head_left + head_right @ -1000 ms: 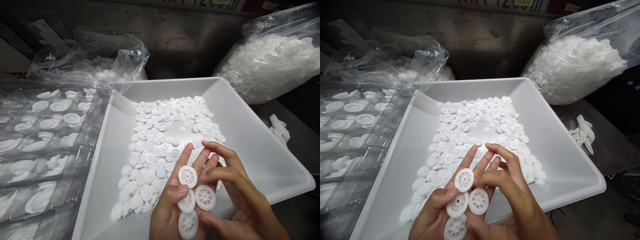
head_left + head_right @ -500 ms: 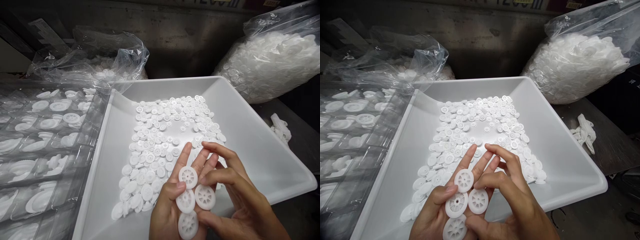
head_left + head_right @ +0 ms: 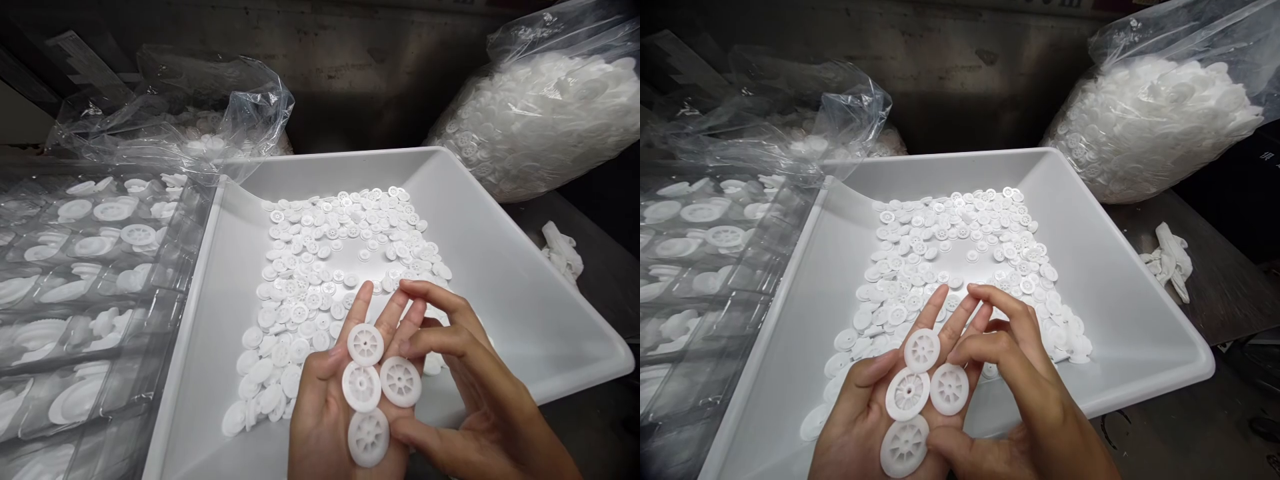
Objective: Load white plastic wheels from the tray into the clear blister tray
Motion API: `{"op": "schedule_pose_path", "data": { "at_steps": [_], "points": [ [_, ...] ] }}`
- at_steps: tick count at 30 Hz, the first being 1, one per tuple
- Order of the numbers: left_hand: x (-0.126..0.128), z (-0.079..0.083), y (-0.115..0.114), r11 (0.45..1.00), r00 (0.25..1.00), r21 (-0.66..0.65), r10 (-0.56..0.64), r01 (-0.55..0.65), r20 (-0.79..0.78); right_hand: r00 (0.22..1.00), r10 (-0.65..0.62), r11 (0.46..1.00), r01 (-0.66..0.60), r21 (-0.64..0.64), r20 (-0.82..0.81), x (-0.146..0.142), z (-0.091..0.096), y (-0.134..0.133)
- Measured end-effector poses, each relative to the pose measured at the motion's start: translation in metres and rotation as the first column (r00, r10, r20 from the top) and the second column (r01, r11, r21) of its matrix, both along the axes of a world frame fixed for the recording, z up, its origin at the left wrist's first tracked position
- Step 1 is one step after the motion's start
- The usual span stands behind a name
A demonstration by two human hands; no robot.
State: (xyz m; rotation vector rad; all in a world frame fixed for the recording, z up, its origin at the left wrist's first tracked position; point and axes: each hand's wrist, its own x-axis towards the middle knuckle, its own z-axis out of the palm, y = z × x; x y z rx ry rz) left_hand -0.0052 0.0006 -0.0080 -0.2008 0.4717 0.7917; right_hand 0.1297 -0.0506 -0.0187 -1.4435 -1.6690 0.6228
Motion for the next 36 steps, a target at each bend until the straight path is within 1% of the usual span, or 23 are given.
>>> {"op": "schedule_pose_path", "data": {
  "at_steps": [4, 8, 12, 17, 19, 21, 24, 30, 34, 36],
  "points": [
    [0.000, -0.001, 0.000, 0.999, 1.000, 0.034, -0.011, 0.012, -0.026, 1.000, -0.009, 1.000, 0.009, -0.006, 0.011, 0.000, -0.001, 0.002],
    [0.000, -0.001, 0.000, 0.999, 1.000, 0.046, 0.005, -0.004, -0.023, 1.000, -0.004, 1.000, 0.003, -0.031, -0.028, 0.000, 0.000, 0.002],
    [0.000, -0.002, 0.000, 0.999, 1.000, 0.034, 0.010, -0.010, -0.014, 0.998, -0.022, 0.997, 0.018, -0.068, -0.061, -0.001, 0.002, 0.001],
    [0.001, 0.001, 0.002, 1.000, 0.999, -0.005, 0.027, -0.027, -0.042, 0.997, -0.034, 0.995, 0.027, -0.093, -0.069, 0.000, 0.002, 0.001],
    [0.002, 0.003, 0.003, 0.998, 0.997, -0.023, 0.058, -0.060, -0.058, 0.997, -0.025, 0.997, 0.019, -0.081, -0.072, -0.001, 0.002, 0.002],
    [0.002, 0.006, 0.004, 0.996, 0.994, -0.029, 0.081, -0.083, -0.073, 0.999, -0.023, 0.999, 0.021, -0.042, -0.049, -0.002, 0.001, 0.002],
    [0.002, 0.008, 0.005, 0.997, 0.993, -0.018, 0.079, -0.081, -0.086, 0.999, -0.033, 0.999, 0.033, -0.004, -0.007, -0.004, 0.001, 0.002],
    [0.002, 0.001, 0.003, 0.995, 0.992, 0.035, 0.095, -0.092, -0.080, 0.999, -0.021, 0.999, 0.020, 0.027, 0.024, 0.000, -0.001, 0.001],
    [0.001, -0.003, 0.002, 0.993, 0.994, 0.081, 0.093, -0.088, -0.065, 1.000, -0.005, 1.000, 0.005, 0.018, 0.019, 0.001, -0.002, 0.001],
    [0.000, -0.002, 0.002, 0.993, 0.994, 0.079, 0.088, -0.082, -0.069, 1.000, 0.014, 1.000, -0.014, 0.008, 0.027, 0.001, -0.002, 0.001]
  ]
}}
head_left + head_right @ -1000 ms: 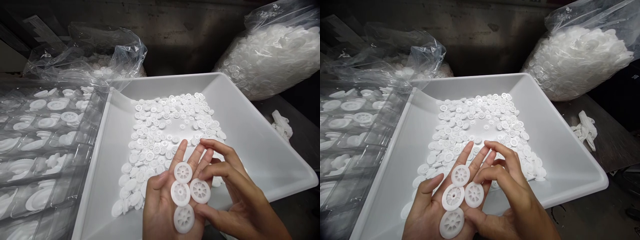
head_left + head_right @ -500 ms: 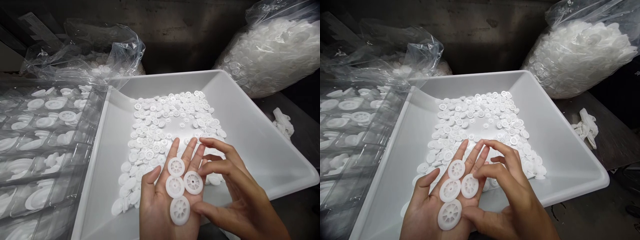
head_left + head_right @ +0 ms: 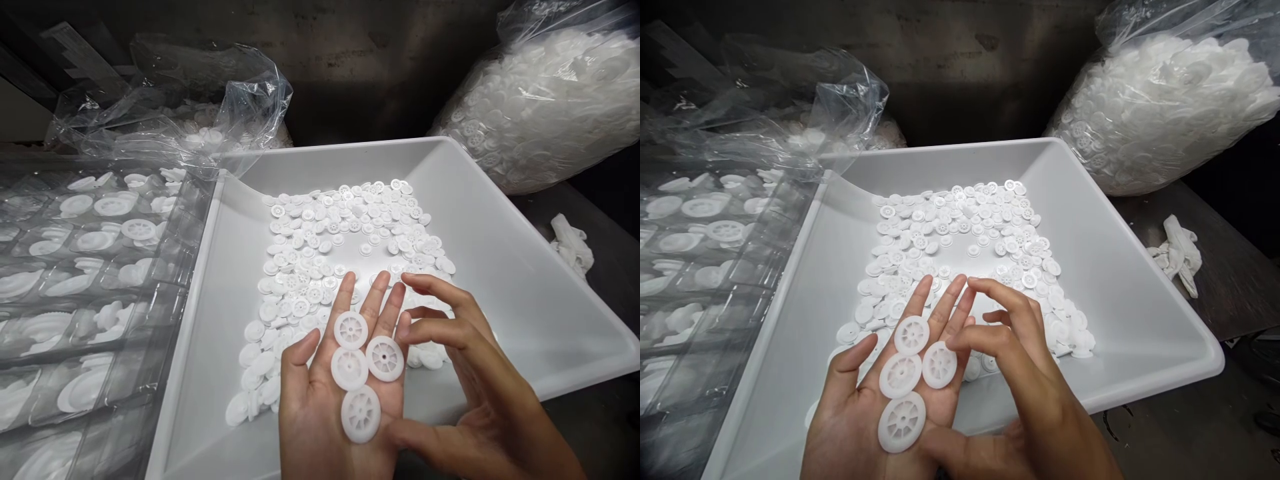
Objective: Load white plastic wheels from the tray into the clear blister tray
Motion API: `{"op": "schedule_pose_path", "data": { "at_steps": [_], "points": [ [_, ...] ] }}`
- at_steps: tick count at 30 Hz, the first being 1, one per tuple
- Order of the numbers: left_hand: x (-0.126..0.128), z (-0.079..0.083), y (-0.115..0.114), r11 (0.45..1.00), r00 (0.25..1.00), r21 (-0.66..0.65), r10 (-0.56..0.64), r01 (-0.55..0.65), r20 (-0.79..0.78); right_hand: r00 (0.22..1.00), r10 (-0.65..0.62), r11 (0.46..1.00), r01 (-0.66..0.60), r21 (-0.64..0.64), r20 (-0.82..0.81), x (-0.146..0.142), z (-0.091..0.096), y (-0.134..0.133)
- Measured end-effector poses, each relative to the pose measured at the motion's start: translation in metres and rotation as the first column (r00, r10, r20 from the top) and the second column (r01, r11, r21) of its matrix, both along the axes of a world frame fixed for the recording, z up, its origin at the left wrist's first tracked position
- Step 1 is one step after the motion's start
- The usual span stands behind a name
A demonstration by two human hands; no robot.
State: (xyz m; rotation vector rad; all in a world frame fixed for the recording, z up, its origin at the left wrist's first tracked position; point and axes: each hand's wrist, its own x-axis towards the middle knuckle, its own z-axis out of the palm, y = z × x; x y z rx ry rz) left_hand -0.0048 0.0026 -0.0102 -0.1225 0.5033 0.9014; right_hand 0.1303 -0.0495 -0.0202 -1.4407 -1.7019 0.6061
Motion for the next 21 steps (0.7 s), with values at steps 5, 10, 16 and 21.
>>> {"op": "schedule_pose_path", "data": {
  "at_steps": [5, 10, 16, 21],
  "points": [
    [0.001, 0.004, 0.000, 1.000, 1.000, -0.028, 0.003, -0.004, -0.009, 1.000, -0.005, 1.000, 0.005, -0.003, -0.002, -0.001, 0.001, -0.001],
    [0.002, 0.009, 0.000, 0.999, 1.000, -0.041, 0.015, -0.015, 0.001, 0.999, -0.033, 0.999, 0.033, 0.012, 0.008, -0.001, -0.001, 0.001],
    [0.001, 0.011, 0.001, 0.998, 1.000, -0.058, 0.022, -0.021, 0.021, 0.999, -0.049, 0.999, 0.049, -0.022, -0.002, 0.000, -0.002, 0.003],
    [-0.001, 0.004, -0.002, 1.000, 0.994, -0.001, 0.026, -0.026, 0.104, 0.999, -0.053, 0.998, 0.053, -0.025, 0.003, -0.002, 0.001, 0.000]
  ]
}}
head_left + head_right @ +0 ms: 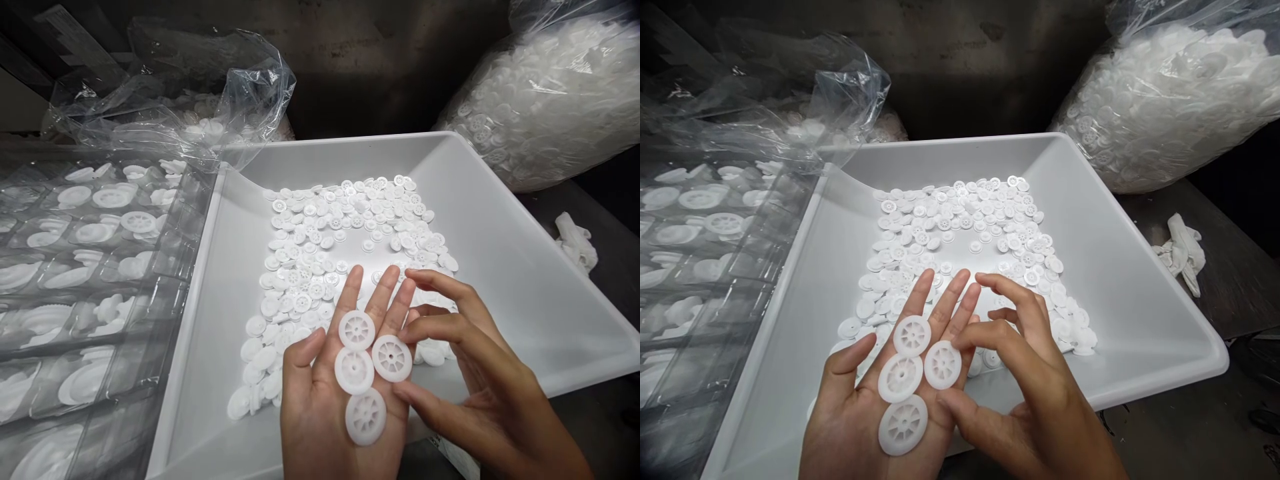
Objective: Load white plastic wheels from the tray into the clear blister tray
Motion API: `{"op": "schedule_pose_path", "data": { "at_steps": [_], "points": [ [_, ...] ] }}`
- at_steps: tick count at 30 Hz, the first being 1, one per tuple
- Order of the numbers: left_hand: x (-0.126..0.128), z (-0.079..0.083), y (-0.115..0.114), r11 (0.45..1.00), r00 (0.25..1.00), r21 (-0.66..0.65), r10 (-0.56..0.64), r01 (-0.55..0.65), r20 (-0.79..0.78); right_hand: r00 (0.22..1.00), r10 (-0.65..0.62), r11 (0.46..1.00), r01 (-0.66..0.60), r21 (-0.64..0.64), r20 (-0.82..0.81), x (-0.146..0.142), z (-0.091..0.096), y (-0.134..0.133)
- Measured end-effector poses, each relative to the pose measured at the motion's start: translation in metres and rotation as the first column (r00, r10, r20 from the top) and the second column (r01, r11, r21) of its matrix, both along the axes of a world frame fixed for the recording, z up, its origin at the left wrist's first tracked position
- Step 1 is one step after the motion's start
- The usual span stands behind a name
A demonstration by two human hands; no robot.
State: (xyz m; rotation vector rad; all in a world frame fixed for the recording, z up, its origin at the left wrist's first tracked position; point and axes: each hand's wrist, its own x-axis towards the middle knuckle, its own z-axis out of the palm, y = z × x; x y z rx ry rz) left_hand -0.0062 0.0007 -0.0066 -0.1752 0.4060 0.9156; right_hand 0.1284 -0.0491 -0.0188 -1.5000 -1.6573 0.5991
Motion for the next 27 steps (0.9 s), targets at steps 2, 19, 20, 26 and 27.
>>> {"op": "schedule_pose_path", "data": {
  "at_steps": [2, 19, 20, 26, 27],
  "points": [
    [-0.003, -0.002, -0.001, 0.999, 0.998, 0.034, 0.002, -0.004, 0.055, 1.000, -0.008, 1.000, 0.008, 0.019, 0.005, -0.003, 0.002, -0.003],
    [-0.004, 0.007, 0.000, 0.999, 0.997, -0.020, -0.038, 0.039, 0.061, 0.941, 0.060, 0.962, -0.144, 0.233, 0.334, -0.011, -0.001, -0.007],
    [-0.004, 0.005, 0.000, 0.999, 0.997, -0.006, -0.042, 0.042, 0.071, 0.943, 0.057, 0.963, -0.139, 0.232, 0.328, -0.011, -0.001, -0.006],
    [-0.005, -0.002, -0.003, 0.998, 0.993, 0.042, -0.057, 0.053, 0.099, 0.910, 0.168, 0.955, -0.245, 0.166, 0.380, -0.005, 0.003, -0.006],
    [-0.005, -0.002, -0.003, 0.998, 0.993, 0.037, -0.060, 0.056, 0.105, 0.913, 0.162, 0.956, -0.239, 0.169, 0.374, -0.005, 0.003, -0.006]
  ]
}}
